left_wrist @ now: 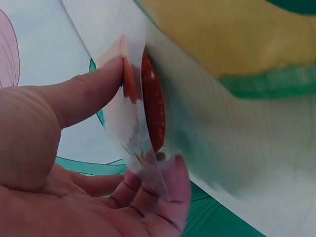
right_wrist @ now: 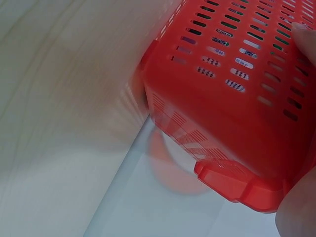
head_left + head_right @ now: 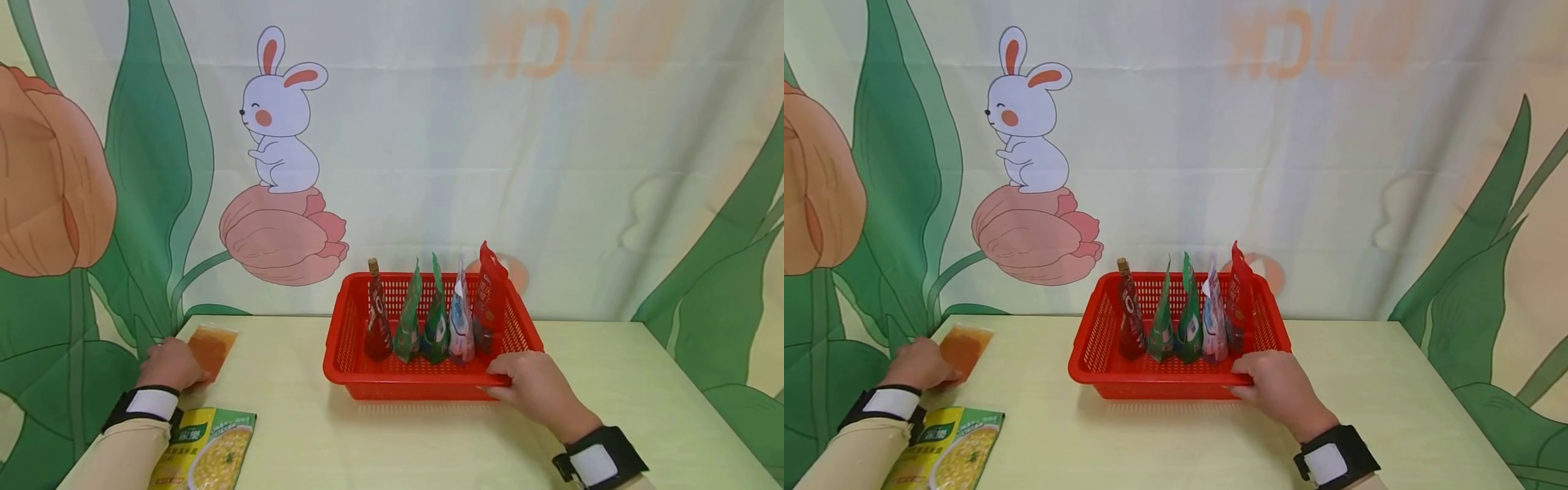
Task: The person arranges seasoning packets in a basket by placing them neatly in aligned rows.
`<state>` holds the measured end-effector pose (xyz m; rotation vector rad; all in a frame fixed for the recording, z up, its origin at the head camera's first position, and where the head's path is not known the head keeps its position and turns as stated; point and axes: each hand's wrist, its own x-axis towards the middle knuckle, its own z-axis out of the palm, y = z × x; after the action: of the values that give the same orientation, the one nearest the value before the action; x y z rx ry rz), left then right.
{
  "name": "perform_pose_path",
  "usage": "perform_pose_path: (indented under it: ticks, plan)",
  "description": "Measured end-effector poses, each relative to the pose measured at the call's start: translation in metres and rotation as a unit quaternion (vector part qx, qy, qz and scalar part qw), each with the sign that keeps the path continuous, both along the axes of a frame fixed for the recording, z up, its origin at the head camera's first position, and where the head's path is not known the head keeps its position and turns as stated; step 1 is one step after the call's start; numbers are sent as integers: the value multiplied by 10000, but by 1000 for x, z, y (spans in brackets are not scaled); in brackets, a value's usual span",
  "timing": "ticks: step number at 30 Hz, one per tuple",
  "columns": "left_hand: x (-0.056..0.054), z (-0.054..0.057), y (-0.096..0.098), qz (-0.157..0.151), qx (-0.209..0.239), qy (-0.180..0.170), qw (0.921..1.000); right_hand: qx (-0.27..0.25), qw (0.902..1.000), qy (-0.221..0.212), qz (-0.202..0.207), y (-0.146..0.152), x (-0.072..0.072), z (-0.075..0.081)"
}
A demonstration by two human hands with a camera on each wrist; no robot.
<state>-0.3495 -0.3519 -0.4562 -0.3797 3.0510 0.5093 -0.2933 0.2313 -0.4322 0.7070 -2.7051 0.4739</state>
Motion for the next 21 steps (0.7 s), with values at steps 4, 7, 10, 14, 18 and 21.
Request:
perform_pose_path:
  ticks: [4, 7, 10, 14, 18, 21]
  plan:
    - [2, 4, -4, -492, -183, 114, 9986, -3, 10000, 16, -14, 0, 0, 0]
    - [7, 5, -5, -501, 129, 215, 9984, -14, 10000, 23, -7, 0, 0, 0]
    - [12, 3, -7, -432, 540, 396, 9968, -5, 10000, 22, 4, 0, -1, 0]
    - [20, 0, -9, -427, 1112, 518, 9915, 26, 10000, 34, -10, 0, -1, -1]
    - [23, -2, -9, -331, 1560, 483, 9860, 32, 10000, 55, -16, 0, -1, -1]
    - [24, -2, -6, -278, 1790, 545, 9820, 36, 10000, 47, -26, 1, -1, -1]
